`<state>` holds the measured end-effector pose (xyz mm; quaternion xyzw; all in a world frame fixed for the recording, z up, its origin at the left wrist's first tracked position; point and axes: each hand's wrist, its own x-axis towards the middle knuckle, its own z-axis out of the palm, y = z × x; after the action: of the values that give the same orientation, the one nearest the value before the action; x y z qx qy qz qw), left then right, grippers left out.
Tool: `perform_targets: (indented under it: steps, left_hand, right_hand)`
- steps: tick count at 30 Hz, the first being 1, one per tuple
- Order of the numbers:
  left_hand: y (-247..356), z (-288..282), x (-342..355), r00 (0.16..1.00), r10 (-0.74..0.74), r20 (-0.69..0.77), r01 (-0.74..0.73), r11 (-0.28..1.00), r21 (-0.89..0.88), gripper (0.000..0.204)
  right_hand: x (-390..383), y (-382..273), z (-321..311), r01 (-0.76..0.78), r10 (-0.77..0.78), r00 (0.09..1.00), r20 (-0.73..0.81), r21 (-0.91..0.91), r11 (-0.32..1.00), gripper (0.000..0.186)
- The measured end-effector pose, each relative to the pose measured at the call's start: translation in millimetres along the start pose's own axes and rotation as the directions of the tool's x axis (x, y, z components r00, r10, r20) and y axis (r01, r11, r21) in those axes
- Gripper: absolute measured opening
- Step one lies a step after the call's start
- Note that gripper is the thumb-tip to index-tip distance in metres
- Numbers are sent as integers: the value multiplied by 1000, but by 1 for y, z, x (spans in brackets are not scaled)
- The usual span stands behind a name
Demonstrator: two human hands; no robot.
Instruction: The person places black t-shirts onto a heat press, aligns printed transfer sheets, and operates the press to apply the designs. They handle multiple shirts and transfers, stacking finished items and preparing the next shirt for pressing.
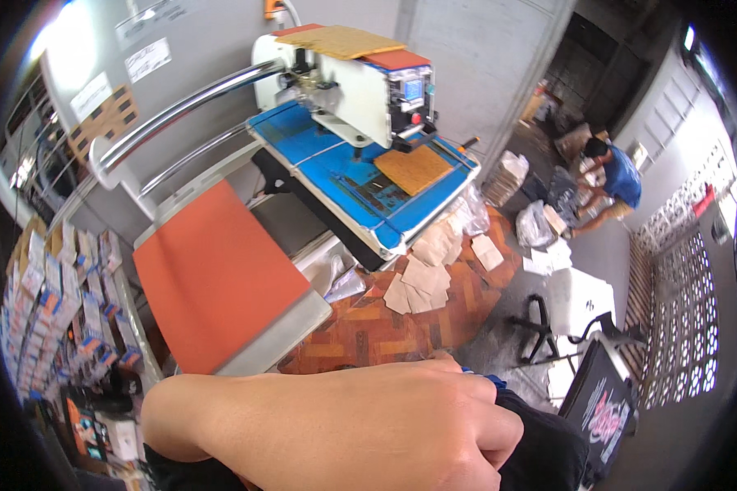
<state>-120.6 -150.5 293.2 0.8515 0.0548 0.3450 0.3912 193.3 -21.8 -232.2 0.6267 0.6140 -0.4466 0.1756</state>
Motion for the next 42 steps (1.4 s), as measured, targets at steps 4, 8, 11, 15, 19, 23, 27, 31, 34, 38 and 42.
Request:
perform_targets:
  steps: [4, 8, 11, 15, 19, 23, 27, 31, 34, 38, 42]
  left_hand:
    - [-3, -18, -48, 983, -180, -43, 181, 983, 12, 46]
    - [-26, 8, -149, 788, -412, -457, 383, 910, -161, 36]
    - [-42, 77, -227, 375, -606, -701, 486, 773, -408, 22]
    - [-65, 204, -291, -321, -682, -657, 313, 579, -753, 35]
    - [-109, 295, -313, -560, -659, -502, 39, 584, -811, 42]
    - [-151, 303, -312, -602, -551, -578, 373, 447, -813, 34]
    - [-147, 357, -307, -792, -105, -601, 553, 293, -780, 41]
    - [-92, 371, -295, -955, -2, -297, 278, 344, -897, 35]
    - [-78, 395, -331, -974, 155, -163, 222, 552, -804, 37]
    - [-53, 435, -426, -945, 285, -163, 322, 706, -631, 48]
    - [-5, 440, -525, -829, 540, -145, 408, 407, -817, 45]
  right_hand:
    - [69, 2, -34, 118, -115, 976, -187, 6, 993, 28]
    - [93, -24, -159, 400, -274, 502, -820, -61, 915, 26]
    - [61, -99, -316, 555, -260, -171, -950, -311, 771, 25]
    - [-65, -320, -406, 673, -463, -137, -876, -425, 606, 28]
    - [-116, -488, -441, 748, -740, -260, -621, -614, 253, 35]
    - [-71, -587, -577, 645, -865, -136, -482, -706, 292, 37]
    - [-25, -682, -553, 328, -901, -231, -367, -901, 283, 29]
    - [-23, -703, -531, 195, -908, -301, -291, -951, 240, 29]
    - [-39, -710, -494, 30, -847, -522, -97, -995, 95, 33]
    - [-73, -689, -367, 338, -805, -592, -30, -916, -215, 26]
    - [-150, -558, -175, 506, -823, -562, 81, -753, -420, 13]
